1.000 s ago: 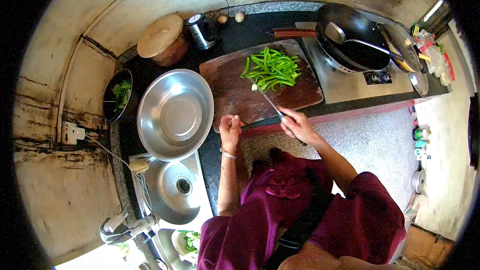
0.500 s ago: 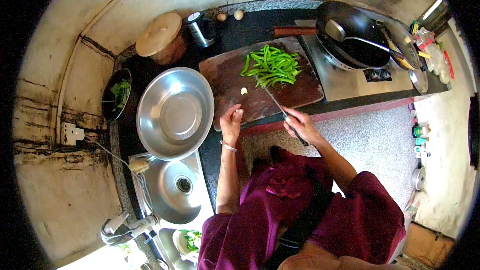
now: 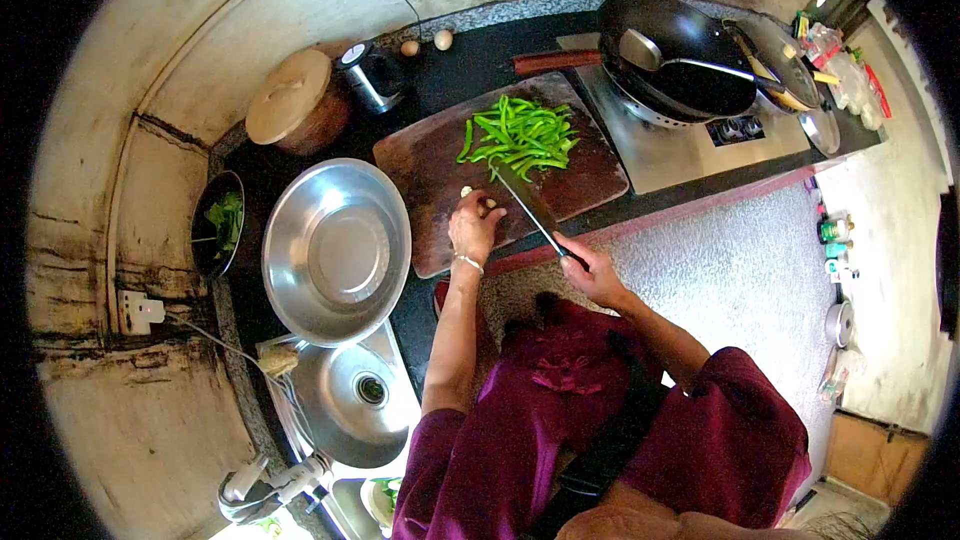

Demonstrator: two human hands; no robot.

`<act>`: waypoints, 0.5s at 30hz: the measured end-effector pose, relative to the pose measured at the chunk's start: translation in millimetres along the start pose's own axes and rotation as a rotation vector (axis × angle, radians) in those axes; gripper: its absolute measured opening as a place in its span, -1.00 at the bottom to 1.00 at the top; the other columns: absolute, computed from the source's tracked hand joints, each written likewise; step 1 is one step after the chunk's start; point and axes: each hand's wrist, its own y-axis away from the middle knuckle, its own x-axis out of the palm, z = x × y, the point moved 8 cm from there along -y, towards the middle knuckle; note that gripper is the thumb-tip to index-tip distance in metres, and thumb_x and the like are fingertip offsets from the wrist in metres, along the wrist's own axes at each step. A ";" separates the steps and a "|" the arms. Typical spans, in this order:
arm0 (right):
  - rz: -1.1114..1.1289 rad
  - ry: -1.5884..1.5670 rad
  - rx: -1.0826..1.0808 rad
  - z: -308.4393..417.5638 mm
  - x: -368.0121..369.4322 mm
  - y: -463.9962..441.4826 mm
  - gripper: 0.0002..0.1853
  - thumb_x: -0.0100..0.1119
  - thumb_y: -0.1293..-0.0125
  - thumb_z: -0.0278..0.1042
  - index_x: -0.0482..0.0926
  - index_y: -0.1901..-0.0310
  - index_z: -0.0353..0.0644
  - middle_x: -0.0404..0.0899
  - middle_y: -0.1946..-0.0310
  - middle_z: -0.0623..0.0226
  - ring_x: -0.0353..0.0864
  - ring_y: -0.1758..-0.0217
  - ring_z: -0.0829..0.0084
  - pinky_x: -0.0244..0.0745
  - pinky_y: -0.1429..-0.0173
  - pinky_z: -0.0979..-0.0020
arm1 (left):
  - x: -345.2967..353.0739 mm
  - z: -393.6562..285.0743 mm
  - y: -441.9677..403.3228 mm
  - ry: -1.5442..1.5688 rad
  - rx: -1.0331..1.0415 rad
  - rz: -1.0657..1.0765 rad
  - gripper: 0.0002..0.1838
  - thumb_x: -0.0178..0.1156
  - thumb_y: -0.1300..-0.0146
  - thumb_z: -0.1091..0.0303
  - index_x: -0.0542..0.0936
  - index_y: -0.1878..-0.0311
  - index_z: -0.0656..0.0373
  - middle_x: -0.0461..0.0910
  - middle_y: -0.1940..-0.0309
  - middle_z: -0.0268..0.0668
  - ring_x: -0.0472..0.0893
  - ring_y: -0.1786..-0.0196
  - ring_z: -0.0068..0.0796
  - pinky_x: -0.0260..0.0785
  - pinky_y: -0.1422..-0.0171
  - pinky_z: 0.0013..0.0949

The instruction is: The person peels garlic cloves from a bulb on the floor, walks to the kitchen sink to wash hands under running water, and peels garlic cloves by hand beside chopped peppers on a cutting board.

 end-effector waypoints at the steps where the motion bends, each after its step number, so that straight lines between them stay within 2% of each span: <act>1: -0.005 0.066 -0.029 5.1 0.4 0.7 -0.54 -0.03 -0.24 -0.46 0.27 -0.20 -0.16 0.52 0.36 0.33 0.44 0.36 0.57 0.36 0.23 0.53 | -1.6 3.9 -0.5 -0.001 0.003 0.006 -0.60 0.37 0.19 0.32 0.54 0.20 0.15 0.58 0.42 -0.19 0.56 0.33 -0.16 0.38 0.24 -0.23; 2: -0.001 0.119 -0.024 5.9 0.3 0.4 -0.54 -0.01 -0.23 -0.46 0.28 -0.19 -0.16 0.54 0.25 0.16 0.49 0.27 0.48 0.37 0.14 0.48 | -4.3 8.2 -0.1 -0.051 -0.003 0.000 -0.58 0.37 0.19 0.33 0.54 0.17 0.14 0.57 0.42 -0.18 0.55 0.34 -0.15 0.38 0.24 -0.22; 3: -0.003 0.118 -0.020 9.4 1.0 0.2 -0.54 -0.01 -0.23 -0.46 0.28 -0.19 -0.16 0.54 0.25 0.16 0.49 0.27 0.48 0.37 0.14 0.48 | -10.1 9.5 0.7 -0.101 -0.011 -0.008 -0.57 0.36 0.18 0.34 0.54 0.14 0.13 0.57 0.41 -0.17 0.55 0.36 -0.15 0.38 0.25 -0.22; 5: -0.055 0.208 -0.141 28.8 1.2 -2.9 -0.57 -0.04 -0.25 -0.47 0.29 -0.18 -0.21 0.46 0.43 0.31 0.42 0.42 0.53 0.33 0.28 0.50 | -19.0 12.6 -1.7 -0.095 -0.020 0.026 -0.59 0.32 0.12 0.35 0.54 0.10 0.11 0.56 0.39 -0.16 0.55 0.35 -0.14 0.38 0.25 -0.21; 6: -0.048 0.206 -0.139 33.4 1.9 -7.3 -0.57 -0.04 -0.25 -0.47 0.29 -0.18 -0.21 0.46 0.43 0.31 0.42 0.42 0.53 0.33 0.28 0.50 | -23.8 13.9 -4.6 -0.144 -0.012 0.006 -0.62 0.29 0.09 0.35 0.54 0.11 0.09 0.56 0.39 -0.15 0.55 0.35 -0.13 0.39 0.25 -0.20; 8: -0.171 0.387 -0.462 69.6 -1.8 -8.8 -0.56 0.00 -0.19 -0.52 0.31 -0.15 -0.26 0.49 0.34 0.13 0.50 0.37 0.31 0.40 0.20 0.42 | -29.3 12.7 -11.5 -0.249 0.016 -0.007 -0.71 0.22 0.01 0.39 0.55 0.14 0.07 0.56 0.35 -0.14 0.55 0.34 -0.10 0.39 0.26 -0.18; 12: -0.144 0.413 -0.411 78.8 -2.9 -13.6 -0.54 0.04 -0.13 -0.55 0.33 -0.12 -0.31 0.50 0.26 0.03 0.53 0.33 0.19 0.43 0.21 0.39 | -37.0 11.8 -22.4 -0.220 0.122 -0.067 -0.77 0.18 -0.02 0.43 0.58 0.19 0.09 0.55 0.35 -0.11 0.55 0.34 -0.11 0.39 0.26 -0.20; 14: -0.133 0.671 -0.432 65.3 3.5 -8.5 -0.49 0.04 -0.13 -0.51 0.29 -0.18 -0.18 0.49 0.23 0.03 0.55 0.38 0.20 0.46 0.32 0.36 | -40.4 18.0 -22.3 -0.159 0.117 -0.082 -0.77 0.17 -0.02 0.44 0.57 0.19 0.12 0.56 0.36 -0.11 0.54 0.34 -0.11 0.38 0.26 -0.20; 15: -0.133 0.673 -0.432 51.6 5.0 -5.2 -0.49 0.04 -0.13 -0.51 0.29 -0.18 -0.18 0.49 0.23 0.03 0.55 0.38 0.20 0.46 0.32 0.36 | -42.3 20.2 -22.2 -0.100 0.118 -0.096 -0.77 0.17 -0.02 0.44 0.57 0.19 0.14 0.56 0.37 -0.11 0.54 0.35 -0.11 0.38 0.26 -0.21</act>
